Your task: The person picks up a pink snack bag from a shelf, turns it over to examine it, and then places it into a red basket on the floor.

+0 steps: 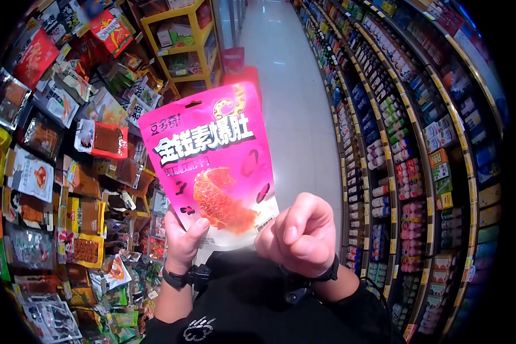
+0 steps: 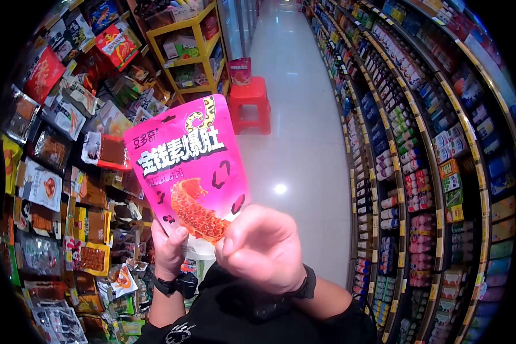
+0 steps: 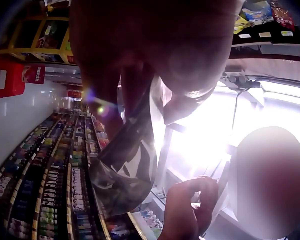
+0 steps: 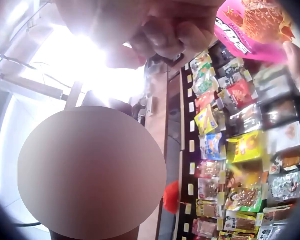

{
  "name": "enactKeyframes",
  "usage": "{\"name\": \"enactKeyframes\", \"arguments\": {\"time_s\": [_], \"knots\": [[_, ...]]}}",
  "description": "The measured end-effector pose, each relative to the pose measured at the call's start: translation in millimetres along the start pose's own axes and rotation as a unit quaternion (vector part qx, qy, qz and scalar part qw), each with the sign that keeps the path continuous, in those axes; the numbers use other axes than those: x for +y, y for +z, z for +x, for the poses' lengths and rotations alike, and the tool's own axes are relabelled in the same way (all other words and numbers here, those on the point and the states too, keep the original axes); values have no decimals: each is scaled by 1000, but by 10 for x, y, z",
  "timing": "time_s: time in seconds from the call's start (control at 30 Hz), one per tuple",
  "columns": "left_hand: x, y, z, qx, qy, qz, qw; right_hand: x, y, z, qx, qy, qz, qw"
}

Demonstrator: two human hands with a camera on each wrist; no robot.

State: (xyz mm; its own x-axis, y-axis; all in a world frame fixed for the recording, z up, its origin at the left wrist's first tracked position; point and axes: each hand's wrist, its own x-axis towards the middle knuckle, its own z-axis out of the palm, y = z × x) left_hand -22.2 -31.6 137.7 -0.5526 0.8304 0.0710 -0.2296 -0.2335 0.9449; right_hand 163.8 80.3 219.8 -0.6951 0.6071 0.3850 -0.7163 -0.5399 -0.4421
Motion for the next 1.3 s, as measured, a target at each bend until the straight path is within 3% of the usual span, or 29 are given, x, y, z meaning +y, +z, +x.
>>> {"name": "enactKeyframes", "arguments": {"time_s": [0.27,0.33,0.4,0.47,0.53,0.57,0.6,0.67,0.8,0.9,1.13,1.23,1.3], "knots": [[-183,-289,1132,-21,3,-32,999,68,-309,969,31,7,-41,999],[-183,-370,1438,-28,-5,-37,999,8,-310,1195,-46,5,-71,996],[-187,-472,1700,-37,-20,-38,998,26,-269,1491,-138,-47,-39,989],[-183,-527,1984,-42,-51,-6,998,30,-187,1710,-176,-79,-54,980],[-141,-455,2256,-57,-24,-29,998,65,-212,1854,-209,-88,-33,973],[-116,-438,2363,-66,-3,-50,997,145,-48,1887,-153,-107,-8,982],[-99,-462,2457,-68,-7,-48,997,177,-114,1956,-149,-109,-8,983],[-94,-475,2626,-95,-24,-37,995,201,-286,2094,-239,-132,-14,962],[-174,-410,2941,-103,-46,-40,993,38,-438,2349,-246,-117,-67,960],[-266,-378,3172,-114,-50,-35,992,121,-624,2543,-237,-186,-41,953],[-370,-179,3771,-86,-53,4,995,-165,-1081,3078,-234,-142,-16,962],[-382,4,4078,-61,-41,5,997,-341,-1306,3359,-176,-136,3,975],[-403,91,4274,-45,-29,6,999,-495,-1570,3658,-285,-148,-24,947]]}}
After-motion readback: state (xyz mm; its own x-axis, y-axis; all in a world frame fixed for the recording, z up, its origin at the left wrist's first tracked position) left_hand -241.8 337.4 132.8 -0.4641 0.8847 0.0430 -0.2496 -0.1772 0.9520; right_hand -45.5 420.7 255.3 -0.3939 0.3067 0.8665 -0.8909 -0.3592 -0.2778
